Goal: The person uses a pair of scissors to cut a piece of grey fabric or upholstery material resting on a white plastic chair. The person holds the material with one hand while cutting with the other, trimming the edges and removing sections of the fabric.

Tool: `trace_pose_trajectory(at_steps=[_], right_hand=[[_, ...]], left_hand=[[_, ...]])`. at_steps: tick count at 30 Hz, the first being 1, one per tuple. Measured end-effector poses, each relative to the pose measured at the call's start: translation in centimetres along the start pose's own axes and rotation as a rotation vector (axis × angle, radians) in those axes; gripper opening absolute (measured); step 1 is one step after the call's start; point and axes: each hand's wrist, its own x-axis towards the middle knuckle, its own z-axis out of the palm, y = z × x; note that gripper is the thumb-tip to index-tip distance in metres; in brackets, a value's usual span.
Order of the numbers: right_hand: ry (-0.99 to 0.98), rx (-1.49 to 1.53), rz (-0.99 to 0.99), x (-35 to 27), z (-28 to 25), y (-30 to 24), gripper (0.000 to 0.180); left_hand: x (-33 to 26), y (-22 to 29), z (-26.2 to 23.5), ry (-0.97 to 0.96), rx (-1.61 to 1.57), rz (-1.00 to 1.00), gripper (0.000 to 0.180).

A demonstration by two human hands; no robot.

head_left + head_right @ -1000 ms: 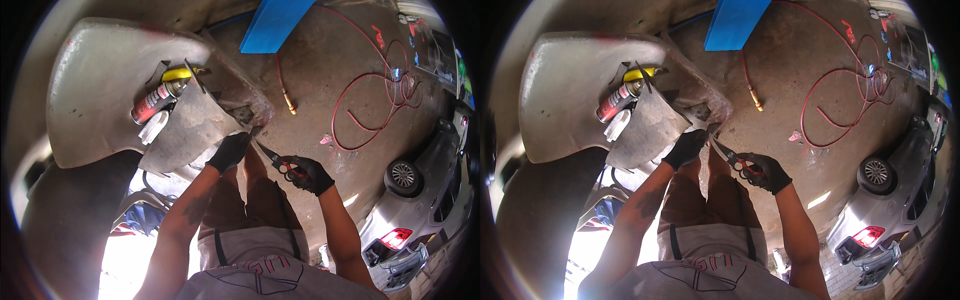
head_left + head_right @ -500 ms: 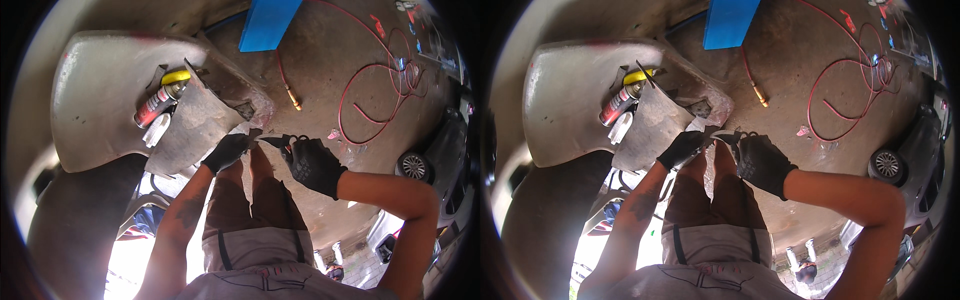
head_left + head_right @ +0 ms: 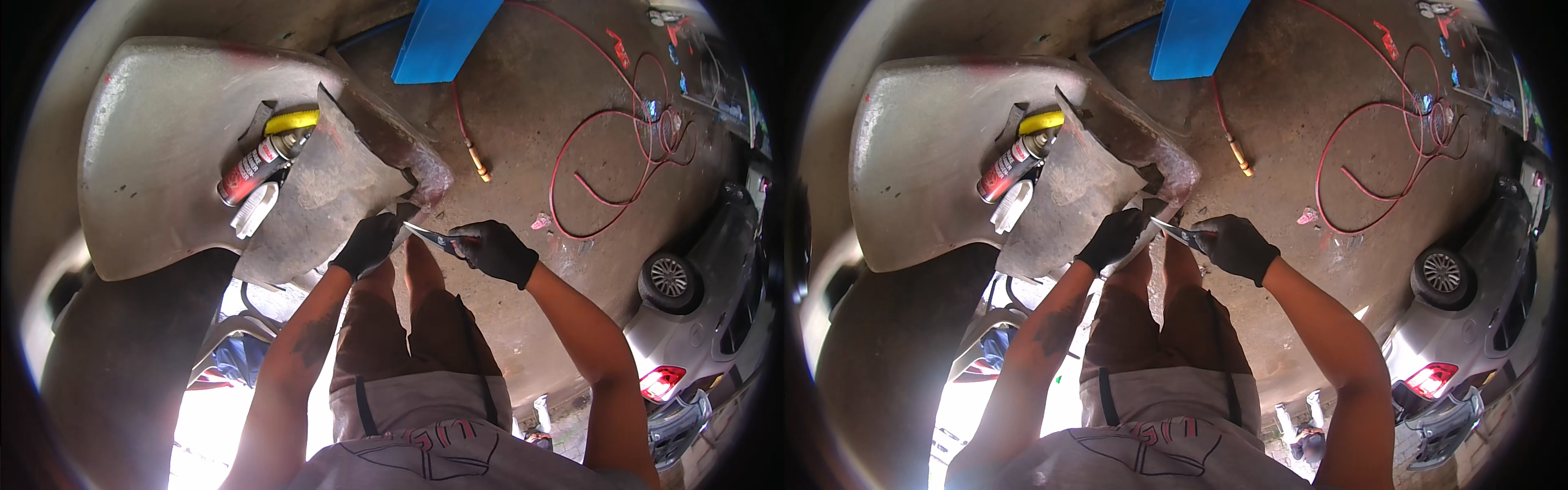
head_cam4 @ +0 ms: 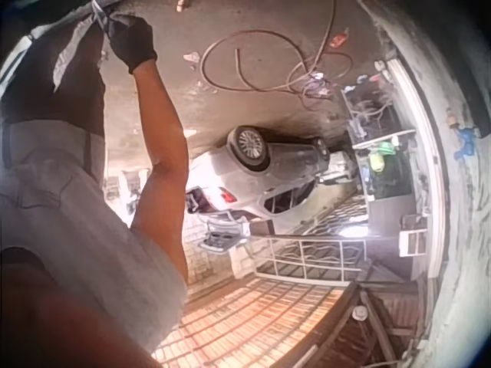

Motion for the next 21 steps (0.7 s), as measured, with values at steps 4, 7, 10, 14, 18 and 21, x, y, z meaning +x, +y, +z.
trace_pose_trajectory(at_steps=[4, 7, 10, 14, 18, 21], right_hand=[[-0.178, 0.402, 0.386, 0.3, -0.7, -1.3, 0.022], [-0.255, 0.767, 0.571, 0.0, -1.3, -0.8, 0.021], [-0.284, 0.868, 0.61, -0.2, -1.1, 0.9, 0.02], [-0.054, -0.131, -0.21, 0.8, 0.6, 1.0, 0.028], [0.298, -0.971, -0.28, -1.3, 3.6, -5.5, 0.021], [0.234, -0.824, -0.132, -2.1, 4.7, -4.8, 0.02]], left_hand=[[0.0, -1.2, -0.4, -0.035, 0.111, 0.066, 0.02], [0.5, -2.0, -0.8, -0.107, 0.137, 0.061, 0.019], [1.3, -2.4, -1.6, -0.183, 0.135, 0.069, 0.017], [1.4, -4.1, -0.5, -0.088, 0.334, 0.163, 0.014], [1.2, -4.7, -0.6, -0.135, 0.414, 0.173, 0.015], [1.8, -3.2, -0.5, -0.07, 0.32, 0.098, 0.015]])
